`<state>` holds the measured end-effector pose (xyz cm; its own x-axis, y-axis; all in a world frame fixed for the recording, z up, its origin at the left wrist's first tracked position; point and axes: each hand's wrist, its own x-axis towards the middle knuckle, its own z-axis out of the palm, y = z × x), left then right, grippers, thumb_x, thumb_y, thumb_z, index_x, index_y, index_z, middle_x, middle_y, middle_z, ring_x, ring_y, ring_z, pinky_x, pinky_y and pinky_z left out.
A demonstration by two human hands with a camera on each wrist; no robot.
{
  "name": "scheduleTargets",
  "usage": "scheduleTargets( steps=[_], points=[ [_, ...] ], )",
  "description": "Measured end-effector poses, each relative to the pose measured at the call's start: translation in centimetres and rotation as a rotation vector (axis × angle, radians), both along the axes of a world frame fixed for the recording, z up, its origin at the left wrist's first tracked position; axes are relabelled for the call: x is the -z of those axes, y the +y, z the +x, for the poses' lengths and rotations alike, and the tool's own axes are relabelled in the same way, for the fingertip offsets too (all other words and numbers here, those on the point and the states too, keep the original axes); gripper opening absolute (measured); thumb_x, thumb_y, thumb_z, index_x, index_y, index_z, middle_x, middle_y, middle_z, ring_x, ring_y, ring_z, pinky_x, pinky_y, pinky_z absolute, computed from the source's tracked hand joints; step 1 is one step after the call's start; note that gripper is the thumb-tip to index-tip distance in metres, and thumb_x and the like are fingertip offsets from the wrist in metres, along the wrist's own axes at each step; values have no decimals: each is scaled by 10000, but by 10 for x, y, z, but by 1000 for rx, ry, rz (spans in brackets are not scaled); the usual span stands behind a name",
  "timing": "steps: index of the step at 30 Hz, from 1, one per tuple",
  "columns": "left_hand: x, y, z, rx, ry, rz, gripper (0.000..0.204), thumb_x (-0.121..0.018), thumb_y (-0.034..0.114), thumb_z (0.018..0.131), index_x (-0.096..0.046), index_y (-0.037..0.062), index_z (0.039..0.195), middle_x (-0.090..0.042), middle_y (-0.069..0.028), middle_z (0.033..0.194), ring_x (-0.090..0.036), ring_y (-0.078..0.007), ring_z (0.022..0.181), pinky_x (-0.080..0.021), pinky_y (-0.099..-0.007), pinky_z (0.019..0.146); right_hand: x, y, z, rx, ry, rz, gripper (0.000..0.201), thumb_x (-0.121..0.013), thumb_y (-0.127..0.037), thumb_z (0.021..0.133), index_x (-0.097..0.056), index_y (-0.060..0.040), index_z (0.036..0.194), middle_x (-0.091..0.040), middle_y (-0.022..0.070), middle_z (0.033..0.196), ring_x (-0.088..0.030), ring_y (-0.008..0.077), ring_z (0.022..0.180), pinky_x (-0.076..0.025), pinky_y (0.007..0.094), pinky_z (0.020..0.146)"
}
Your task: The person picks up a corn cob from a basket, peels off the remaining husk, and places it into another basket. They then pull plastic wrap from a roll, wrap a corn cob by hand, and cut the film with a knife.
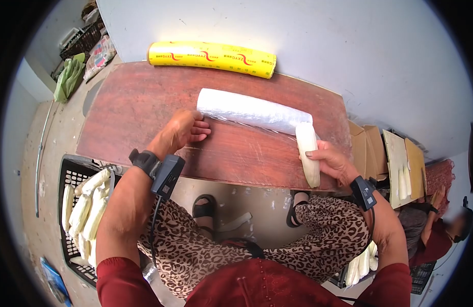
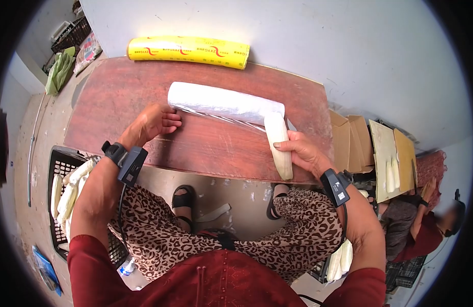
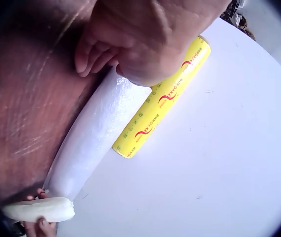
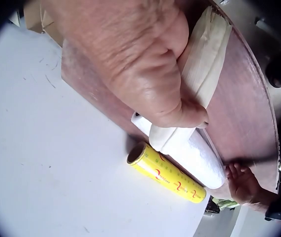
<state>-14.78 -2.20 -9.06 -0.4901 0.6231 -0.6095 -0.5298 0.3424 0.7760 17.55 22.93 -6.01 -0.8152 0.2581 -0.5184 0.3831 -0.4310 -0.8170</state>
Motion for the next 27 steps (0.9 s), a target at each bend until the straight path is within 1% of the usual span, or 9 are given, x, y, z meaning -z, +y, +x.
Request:
scheduleTargets(
  steps=[7, 10, 13, 16, 19, 22, 25, 27],
  points=[
    [-4, 1, -2, 56, -77, 30, 305, -476, 296, 968, -565, 4, 969, -649, -133, 882, -673, -224, 771, -566, -321, 682, 1, 0, 1, -23, -12, 23, 507, -731, -106, 791, -499, 40, 1217, -612, 101, 1070, -599, 183, 991, -481, 333, 930],
    [-8, 2, -1, 52, -71, 44, 291, -476, 274, 963, -571, 0, 949, -654, -137, 879, -675, -222, 755, -568, -321, 671, 2, 1, 1, -34, -16, 30, 499, -725, -108, 796, -500, 38, 1217, -612, 100, 1069, -600, 183, 990, -481, 335, 930],
    [-3, 4, -1, 7, -32, 22, 241, -494, 215, 948, -571, -13, 954, -651, -141, 879, -673, -225, 746, -566, -322, 658, -1, -1, 0, -26, -13, 28, 498, -723, -110, 797, -501, 35, 1218, -613, 100, 1068, -600, 182, 990, -482, 337, 930],
    [-3, 5, -1, 31, 9, 20, 232, -529, 160, 914, -560, -51, 1004, -644, -158, 895, -671, -227, 736, -565, -308, 635, 0, 0, 0, -33, -17, 29, 500, -722, -110, 800, -498, 33, 1223, -612, 98, 1071, -601, 182, 989, -485, 338, 925],
    [-3, 6, 1, 3, 49, -8, 177, -543, 109, 892, -585, -38, 980, -652, -153, 899, -662, -215, 715, -558, -310, 626, -3, -2, -1, -28, -23, 43, 504, -720, -112, 803, -492, 34, 1228, -609, 92, 1074, -601, 180, 987, -491, 336, 917],
    [-5, 4, 0, 85, 133, -102, 151, -544, 117, 900, -589, -12, 963, -651, -126, 887, -650, -218, 732, -553, -328, 678, 2, 2, 0, -37, -23, 36, 506, -716, -113, 809, -487, 29, 1238, -607, 87, 1078, -601, 175, 984, -497, 334, 908],
    [-7, -4, -1, 136, 157, -126, 144, -554, 121, 896, -605, -5, 943, -656, -115, 900, -646, -205, 757, -551, -325, 695, 0, 3, 0, -24, 3, 32, 509, -714, -115, 812, -486, 24, 1245, -607, 83, 1079, -601, 172, 991, -500, 335, 908],
    [-11, -9, -1, 119, 142, -54, 145, -557, 122, 894, -614, 0, 947, -660, -107, 909, -645, -194, 786, -549, -318, 711, -5, 3, -2, -5, 29, 39, 509, -712, -112, 812, -486, 21, 1247, -607, 82, 1081, -601, 173, 999, -502, 339, 911]
  ],
)
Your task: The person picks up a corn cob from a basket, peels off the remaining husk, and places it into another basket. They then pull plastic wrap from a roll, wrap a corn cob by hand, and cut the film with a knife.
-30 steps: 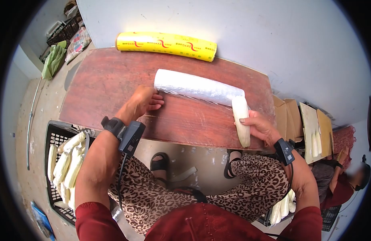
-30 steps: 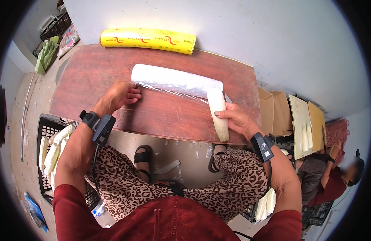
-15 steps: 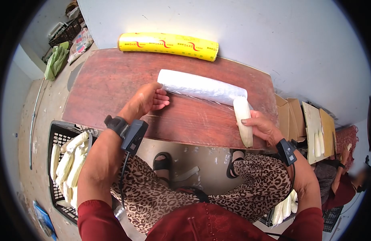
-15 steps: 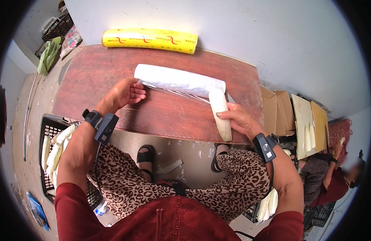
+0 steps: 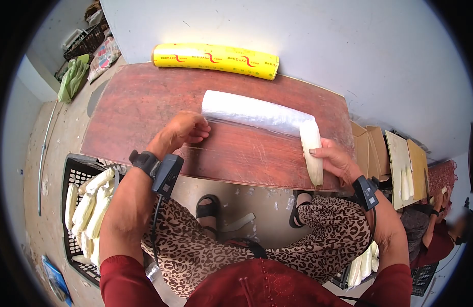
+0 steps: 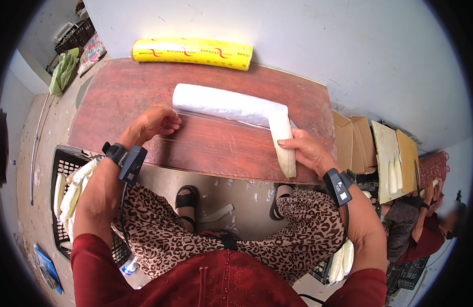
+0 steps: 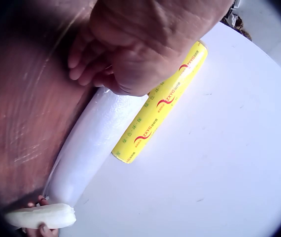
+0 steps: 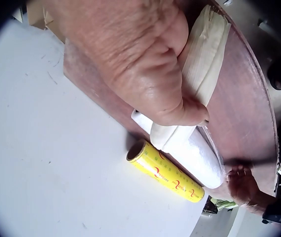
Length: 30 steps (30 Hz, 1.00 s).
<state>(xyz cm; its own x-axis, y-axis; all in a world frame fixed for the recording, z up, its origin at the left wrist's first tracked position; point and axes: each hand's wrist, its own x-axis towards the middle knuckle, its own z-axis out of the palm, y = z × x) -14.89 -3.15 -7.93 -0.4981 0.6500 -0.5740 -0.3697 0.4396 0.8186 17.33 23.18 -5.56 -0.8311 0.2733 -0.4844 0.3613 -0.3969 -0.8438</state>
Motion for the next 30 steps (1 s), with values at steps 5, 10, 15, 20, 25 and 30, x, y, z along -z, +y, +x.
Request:
scheduleTargets(
  steps=[5, 10, 15, 20, 25, 30],
  points=[
    [-7, -2, -4, -48, -55, 218, 153, -549, 117, 901, -630, 15, 981, -666, -89, 945, -643, -172, 845, -537, -293, 768, -9, 10, -6, 49, 104, -13, 510, -694, -97, 815, -478, 35, 1256, -597, 101, 1117, -604, 191, 1017, -494, 339, 934],
    [-25, 19, 1, -184, -16, 406, 160, -542, 129, 920, -635, 22, 996, -670, -75, 1022, -642, -167, 925, -518, -295, 827, -35, 15, -24, 131, 294, 5, 446, -671, -80, 840, -489, 57, 1223, -597, 130, 1111, -610, 212, 1003, -495, 341, 940],
    [-37, 41, -1, -275, -18, 546, 156, -556, 127, 915, -632, 24, 1003, -673, -86, 1078, -639, -167, 969, -493, -318, 880, -57, 18, -45, 218, 415, -31, 396, -672, -72, 846, -510, 50, 1187, -613, 141, 1068, -612, 222, 994, -499, 354, 937],
    [-47, 55, -15, -291, 3, 613, 164, -565, 116, 902, -632, 23, 1020, -687, -91, 1050, -635, -166, 995, -477, -315, 898, -64, 50, -69, 279, 404, 25, 367, -680, -62, 826, -519, 51, 1136, -610, 158, 1024, -625, 266, 945, -521, 417, 897],
    [-77, 61, -27, -289, 65, 646, 203, -585, 103, 873, -631, 2, 1043, -688, -91, 1041, -629, -165, 993, -459, -308, 889, -92, 69, -86, 250, 468, 101, 359, -683, -70, 835, -521, 52, 1131, -606, 142, 1012, -620, 247, 948, -520, 388, 888],
    [-102, 58, -36, -278, 185, 779, 151, -557, 115, 908, -620, 22, 1009, -672, -126, 1106, -612, -199, 1091, -426, -336, 989, -135, 69, -90, 238, 601, 187, 387, -673, -69, 846, -511, 45, 1178, -600, 130, 1059, -607, 230, 1005, -503, 373, 926]
  ],
)
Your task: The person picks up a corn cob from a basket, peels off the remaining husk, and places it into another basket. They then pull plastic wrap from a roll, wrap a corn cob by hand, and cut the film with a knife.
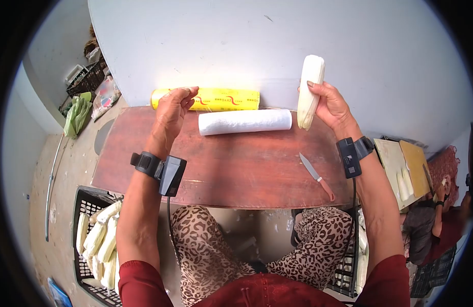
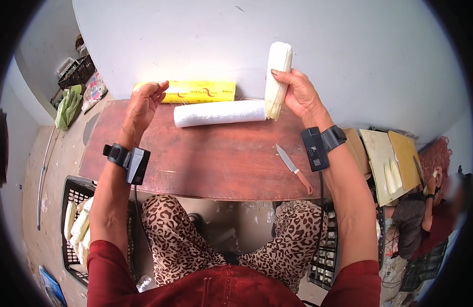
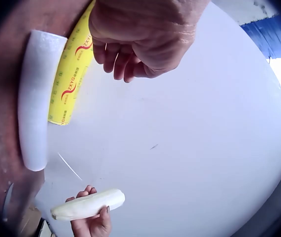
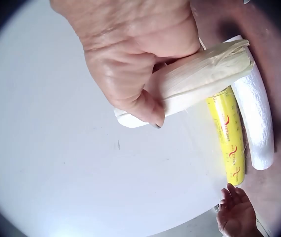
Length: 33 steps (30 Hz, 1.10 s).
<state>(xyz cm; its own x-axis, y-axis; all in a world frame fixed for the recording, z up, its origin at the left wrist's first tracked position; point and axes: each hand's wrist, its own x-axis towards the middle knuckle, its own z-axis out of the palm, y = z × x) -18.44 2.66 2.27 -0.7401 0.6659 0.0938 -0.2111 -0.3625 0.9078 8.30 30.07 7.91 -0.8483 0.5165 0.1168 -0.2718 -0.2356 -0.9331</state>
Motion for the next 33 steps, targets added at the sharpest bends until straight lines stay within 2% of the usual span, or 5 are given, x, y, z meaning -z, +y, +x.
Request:
scheduleTargets(
  steps=[7, 10, 18, 26, 33],
  points=[
    [-44, -1, 20, -48, 232, 34, 195, -553, 120, 917, -619, -12, 1044, -642, -148, 1158, -572, -219, 1162, -395, -350, 1053, -37, -9, 10, 50, 107, 36, 428, -669, -69, 851, -489, 73, 1212, -598, 136, 1069, -601, 237, 1026, -495, 367, 931],
    [-38, 1, 19, -5, 161, -26, 206, -566, 134, 911, -629, -12, 1043, -642, -142, 1163, -567, -213, 1167, -383, -349, 1069, -25, -1, 11, 42, 21, -2, 403, -679, -89, 848, -507, 65, 1178, -599, 125, 1052, -605, 220, 1000, -497, 356, 918],
    [-64, 4, 8, -101, 339, 57, 175, -564, 112, 933, -642, -20, 1017, -651, -131, 1144, -574, -187, 1116, -397, -321, 1042, -65, -7, -2, 123, 28, 266, 378, -692, -137, 850, -519, 49, 1131, -596, 93, 1018, -589, 167, 972, -489, 325, 885],
    [-52, -45, 46, 27, 262, 17, 198, -546, 154, 931, -631, -11, 998, -647, -151, 1146, -571, -216, 1144, -414, -341, 1014, -23, -48, 53, 32, -49, 133, 434, -688, -111, 840, -496, 42, 1198, -586, 113, 1096, -596, 190, 1006, -489, 335, 913],
    [-40, -138, 107, 187, 278, -381, 169, -585, 170, 901, -675, 27, 888, -708, -118, 972, -659, -184, 914, -500, -313, 839, 15, -103, 125, -183, -297, 81, 609, -738, -107, 759, -466, 34, 1285, -581, 88, 1153, -588, 168, 1043, -465, 317, 950]
  ],
)
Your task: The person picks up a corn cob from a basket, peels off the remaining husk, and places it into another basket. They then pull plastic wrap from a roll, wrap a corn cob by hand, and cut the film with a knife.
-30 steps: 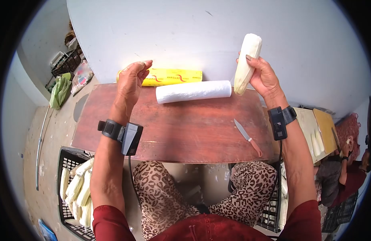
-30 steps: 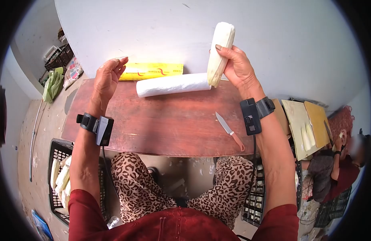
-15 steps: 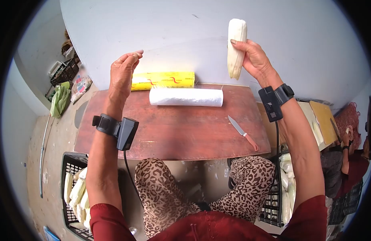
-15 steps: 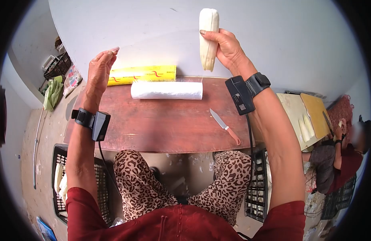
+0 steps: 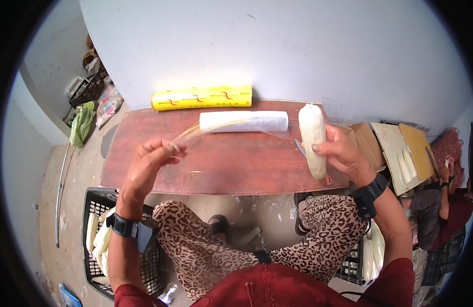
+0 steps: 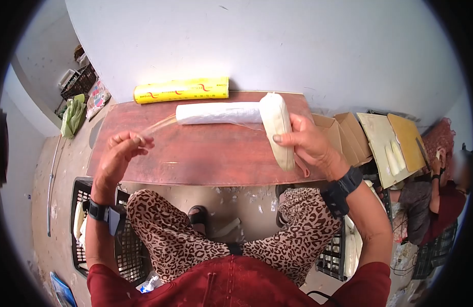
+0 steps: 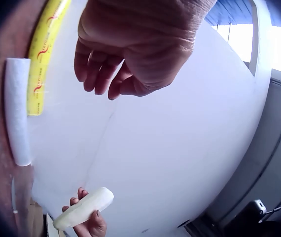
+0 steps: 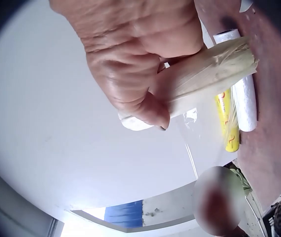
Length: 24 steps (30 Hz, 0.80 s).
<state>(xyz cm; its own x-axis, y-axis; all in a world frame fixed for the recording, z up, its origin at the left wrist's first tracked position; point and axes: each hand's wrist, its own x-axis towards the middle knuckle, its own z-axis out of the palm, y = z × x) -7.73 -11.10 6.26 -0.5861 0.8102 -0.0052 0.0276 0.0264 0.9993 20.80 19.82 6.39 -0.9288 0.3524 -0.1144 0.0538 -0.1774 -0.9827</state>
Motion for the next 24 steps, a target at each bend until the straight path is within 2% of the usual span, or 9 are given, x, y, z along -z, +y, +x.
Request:
scheduleTargets(
  steps=[3, 5, 9, 12, 13, 16, 19, 22, 24],
  points=[
    [25, -25, 20, 29, -28, -209, 159, -596, 151, 890, -691, 24, 879, -715, -108, 943, -666, -165, 851, -512, -298, 798, 26, -25, 18, -109, -90, 89, 591, -777, -147, 752, -521, 18, 1258, -610, 43, 1058, -578, 141, 982, -464, 290, 898],
    [49, -32, 30, 51, -60, -328, 148, -597, 122, 888, -693, 10, 870, -717, -102, 936, -667, -153, 824, -515, -279, 770, 42, -31, 31, -213, -189, 255, 620, -791, -166, 725, -535, 17, 1259, -604, 56, 1102, -572, 161, 1030, -449, 300, 927],
    [94, -39, 47, -16, -194, -414, 157, -627, 141, 871, -691, 14, 805, -695, -37, 789, -641, -105, 739, -490, -246, 671, 81, -36, 50, -425, -263, 507, 644, -799, -190, 677, -567, 18, 1240, -580, 89, 1186, -547, 202, 1118, -426, 321, 969],
    [128, -43, 43, 38, -45, -534, 162, -623, 150, 834, -703, 15, 799, -694, -62, 740, -650, -114, 712, -496, -254, 657, 98, -39, 54, -524, -362, 580, 653, -789, -195, 659, -569, 27, 1232, -557, 120, 1225, -532, 221, 1143, -421, 330, 976],
    [138, -43, 40, 80, 182, -635, 188, -617, 172, 792, -712, 13, 823, -691, -98, 711, -662, -134, 709, -507, -265, 655, 106, -39, 54, -509, -356, 595, 643, -790, -213, 635, -589, 32, 1195, -581, 125, 1180, -558, 238, 1096, -439, 332, 948],
    [154, -44, 44, 117, 362, -756, 224, -615, 186, 773, -711, 10, 875, -690, -126, 716, -674, -164, 682, -524, -278, 657, 126, -36, 49, -562, -456, 670, 652, -794, -179, 650, -572, 31, 1225, -555, 136, 1243, -537, 229, 1139, -425, 333, 975],
    [158, -37, 41, 143, 267, -866, 215, -606, 168, 777, -714, -5, 844, -692, -120, 723, -677, -176, 634, -532, -293, 609, 153, -33, 46, -555, -466, 709, 654, -799, -200, 637, -578, 34, 1207, -559, 141, 1225, -539, 250, 1129, -426, 336, 969],
    [188, -35, 36, 102, 60, -863, 207, -603, 157, 780, -720, -12, 806, -688, -110, 700, -678, -179, 602, -536, -298, 575, 161, -35, 47, -533, -505, 743, 652, -802, -197, 636, -577, 33, 1203, -563, 137, 1210, -537, 257, 1128, -427, 338, 965],
    [197, -31, 37, 71, 29, -896, 206, -604, 154, 781, -723, -14, 790, -685, -103, 688, -679, -172, 607, -535, -295, 565, 159, -37, 47, -520, -525, 743, 654, -804, -196, 637, -574, 32, 1204, -565, 134, 1196, -539, 259, 1122, -431, 338, 957]
  ],
)
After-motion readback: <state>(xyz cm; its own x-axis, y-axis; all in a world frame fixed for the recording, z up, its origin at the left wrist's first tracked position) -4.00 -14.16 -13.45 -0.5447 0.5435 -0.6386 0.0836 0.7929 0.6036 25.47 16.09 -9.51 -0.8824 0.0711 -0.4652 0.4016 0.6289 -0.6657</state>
